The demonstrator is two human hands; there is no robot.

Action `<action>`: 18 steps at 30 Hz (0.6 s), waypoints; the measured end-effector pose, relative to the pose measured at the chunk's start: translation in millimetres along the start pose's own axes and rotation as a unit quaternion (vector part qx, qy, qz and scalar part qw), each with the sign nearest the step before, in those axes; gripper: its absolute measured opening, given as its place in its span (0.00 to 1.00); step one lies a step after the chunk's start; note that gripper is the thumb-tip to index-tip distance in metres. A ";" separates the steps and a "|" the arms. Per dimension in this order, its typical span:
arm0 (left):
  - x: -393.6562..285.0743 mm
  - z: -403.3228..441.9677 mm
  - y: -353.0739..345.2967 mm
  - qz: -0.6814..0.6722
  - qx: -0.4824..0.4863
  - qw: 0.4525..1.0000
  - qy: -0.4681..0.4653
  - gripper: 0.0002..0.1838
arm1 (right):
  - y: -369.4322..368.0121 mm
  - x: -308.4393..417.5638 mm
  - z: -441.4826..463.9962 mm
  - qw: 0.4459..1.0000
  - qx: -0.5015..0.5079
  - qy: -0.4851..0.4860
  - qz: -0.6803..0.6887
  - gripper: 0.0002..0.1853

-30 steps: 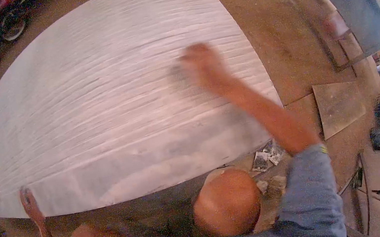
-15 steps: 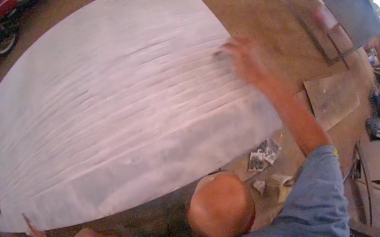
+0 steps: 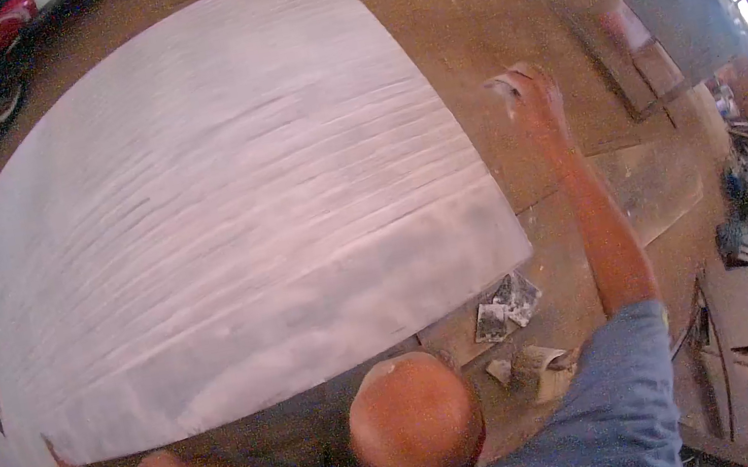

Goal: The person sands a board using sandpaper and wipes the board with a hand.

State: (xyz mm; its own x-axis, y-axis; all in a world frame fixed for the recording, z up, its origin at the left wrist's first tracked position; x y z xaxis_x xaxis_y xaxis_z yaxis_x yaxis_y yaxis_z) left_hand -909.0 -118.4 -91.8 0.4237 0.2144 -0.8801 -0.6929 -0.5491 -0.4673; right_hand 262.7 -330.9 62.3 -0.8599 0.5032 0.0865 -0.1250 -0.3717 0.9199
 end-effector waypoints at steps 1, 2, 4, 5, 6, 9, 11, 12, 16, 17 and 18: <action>1.3 4.6 1.9 0.051 0.009 0.999 -0.014 0.35 | 20.4 43.0 -6.0 0.998 -0.030 0.048 0.019 0.10; 4.7 10.6 1.5 0.081 0.017 0.996 -0.018 0.35 | 34.0 75.7 -14.3 0.992 -0.062 0.098 0.043 0.10; 3.4 18.3 14.2 0.114 0.023 0.993 -0.024 0.35 | 12.6 101.2 -14.3 0.985 -0.064 0.154 0.043 0.11; 0.9 22.6 27.3 0.130 0.023 0.991 -0.026 0.35 | -1.4 122.5 -12.9 0.976 -0.069 0.202 0.035 0.12; 0.0 25.0 27.5 0.139 0.022 0.990 -0.026 0.35 | -5.6 129.7 -13.8 0.978 -0.054 0.198 0.039 0.12; 5.1 34.9 22.4 0.156 0.010 0.986 -0.050 0.35 | -1.5 171.9 -20.5 0.972 0.029 0.215 0.087 0.14; 1.9 9.6 -8.7 0.161 -0.023 0.980 -0.115 0.36 | -11.2 218.7 -21.7 0.956 0.030 0.269 0.109 0.14; 0.2 2.0 -19.4 0.164 -0.033 0.977 -0.134 0.37 | -13.7 247.0 -26.6 0.941 0.029 0.312 0.125 0.15; -11.2 -17.9 -32.6 0.189 -0.066 0.961 -0.191 0.40 | -33.1 407.6 -43.2 0.900 0.108 0.381 0.183 0.16; -15.9 -22.7 -33.1 0.197 -0.074 0.955 -0.207 0.41 | -34.8 457.1 -52.3 0.876 0.110 0.411 0.226 0.16; -18.0 -25.5 -32.3 0.207 -0.081 0.950 -0.220 0.42 | -45.3 504.5 -61.4 0.861 0.110 0.433 0.243 0.15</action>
State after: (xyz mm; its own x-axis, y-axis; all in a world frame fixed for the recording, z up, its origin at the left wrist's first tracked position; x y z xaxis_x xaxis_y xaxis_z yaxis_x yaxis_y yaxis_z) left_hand -879.3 -125.1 -58.7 -0.1752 0.2510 -0.9520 -0.6322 -0.7700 -0.0867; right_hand -195.8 -108.1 40.8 -0.8431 -0.4756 0.2509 0.3678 -0.1696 0.9143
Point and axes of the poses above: each hand's wrist, its own z-axis towards the middle knuckle, its own y-axis out of the back of the hand, x = y × z, the point moved 8 cm from there along z, towards the middle knuckle, and after that the axes turned 10 degrees about -y, right-handed, at the moved point
